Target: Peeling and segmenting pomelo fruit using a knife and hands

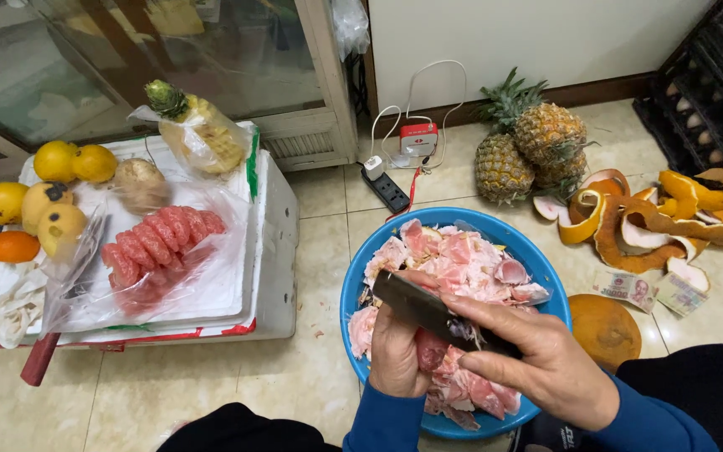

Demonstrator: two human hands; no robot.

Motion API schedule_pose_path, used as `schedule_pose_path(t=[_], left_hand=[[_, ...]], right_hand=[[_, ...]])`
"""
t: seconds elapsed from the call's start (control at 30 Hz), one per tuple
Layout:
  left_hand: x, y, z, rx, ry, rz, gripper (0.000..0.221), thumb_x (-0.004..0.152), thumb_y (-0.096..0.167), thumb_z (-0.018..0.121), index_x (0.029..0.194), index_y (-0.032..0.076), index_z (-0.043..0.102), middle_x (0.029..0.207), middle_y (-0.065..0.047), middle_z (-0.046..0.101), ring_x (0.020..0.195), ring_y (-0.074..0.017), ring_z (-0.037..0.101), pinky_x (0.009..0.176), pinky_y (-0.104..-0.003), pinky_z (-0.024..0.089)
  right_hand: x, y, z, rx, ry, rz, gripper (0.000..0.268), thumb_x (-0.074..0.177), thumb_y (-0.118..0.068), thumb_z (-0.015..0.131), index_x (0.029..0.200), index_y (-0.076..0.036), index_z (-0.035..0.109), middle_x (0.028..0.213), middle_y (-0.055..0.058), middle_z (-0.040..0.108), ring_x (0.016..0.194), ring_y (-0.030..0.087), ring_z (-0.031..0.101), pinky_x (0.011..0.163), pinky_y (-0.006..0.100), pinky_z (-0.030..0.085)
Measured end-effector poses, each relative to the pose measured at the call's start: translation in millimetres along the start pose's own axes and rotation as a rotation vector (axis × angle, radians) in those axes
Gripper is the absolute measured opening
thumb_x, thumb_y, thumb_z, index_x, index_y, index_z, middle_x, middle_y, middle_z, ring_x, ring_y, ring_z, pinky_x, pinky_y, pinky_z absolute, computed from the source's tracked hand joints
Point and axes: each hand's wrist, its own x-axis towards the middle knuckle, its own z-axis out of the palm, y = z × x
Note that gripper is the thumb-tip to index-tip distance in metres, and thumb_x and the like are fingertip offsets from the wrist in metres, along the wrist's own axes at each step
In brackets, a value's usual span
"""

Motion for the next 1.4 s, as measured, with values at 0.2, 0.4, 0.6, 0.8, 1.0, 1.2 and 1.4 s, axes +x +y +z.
schedule_pose_path(t=[0.2,0.4,0.6,0.8,1.0,1.2,1.4], left_hand=[[2,6,-2,0.048,-0.007,-0.093,0.023,0.105,0.023,0.058,0.117,0.004,0.054,0.08,-0.014,0.067,0.061,-0.0139,0.061,0.056,-0.023,0.05],[5,6,-3,-0.053,-0.023,-0.067,0.025,0.105,0.024,0.057,0.119,0.003,0.054,0.085,-0.018,0.067,0.064,-0.0174,0.062,0.058,-0.026,0.05],[9,5,2,-0.154,-0.032,-0.011,0.028,0.102,0.026,0.062,0.117,0.004,0.053,0.088,-0.012,0.064,0.078,-0.0172,0.063,0.065,-0.025,0.049],[8,2,-1,-0.209,-0.022,0.023,0.03,0.101,0.026,0.064,0.119,0.003,0.055,0.086,-0.011,0.063,0.077,-0.0171,0.061,0.072,-0.027,0.049],[8,-6,-7,-0.215,-0.026,0.055,0.031,0.101,0.025,0.065,0.123,0.005,0.056,0.095,-0.013,0.07,0.086,-0.0178,0.068,0.079,-0.028,0.054],[6,5,7,-0.255,-0.023,-0.001,0.022,0.107,0.028,0.055,0.121,0.012,0.051,0.078,-0.013,0.06,0.055,-0.0149,0.05,0.051,-0.026,0.04],[7,14,4,-0.189,0.027,0.021,0.023,0.11,0.028,0.049,0.122,0.009,0.051,0.073,-0.013,0.06,0.051,-0.015,0.046,0.048,-0.027,0.037]], right_hand=[[8,8,-25,0.523,0.32,0.4,0.071,0.078,0.008,0.062,0.147,-0.009,0.066,0.07,0.014,0.063,0.048,0.022,0.049,0.042,0.033,0.04],[-1,10,-23,0.85,0.015,0.355,0.07,0.083,-0.005,0.065,0.153,-0.001,0.055,0.075,0.016,0.063,0.045,0.014,0.045,0.035,0.025,0.033],[-2,-3,-2,0.804,-0.181,0.259,0.084,0.085,-0.001,0.07,0.16,-0.005,0.034,0.078,0.013,0.069,0.055,0.017,0.061,0.048,0.025,0.045],[1,3,15,0.674,-0.113,0.247,0.077,0.08,-0.003,0.075,0.152,-0.004,0.048,0.144,0.016,0.067,0.113,0.021,0.07,0.091,0.032,0.055],[3,5,19,0.15,0.031,0.06,0.06,0.076,-0.012,0.083,0.134,-0.006,0.068,0.13,0.008,0.081,0.104,0.016,0.082,0.086,0.027,0.063],[12,20,14,0.324,0.341,0.364,0.079,0.076,0.003,0.07,0.152,-0.016,0.06,0.085,0.008,0.067,0.055,0.015,0.048,0.049,0.025,0.038],[22,106,20,0.495,0.298,0.615,0.059,0.091,-0.014,0.064,0.149,-0.02,0.056,0.066,0.006,0.053,0.038,0.016,0.042,0.029,0.031,0.03]])
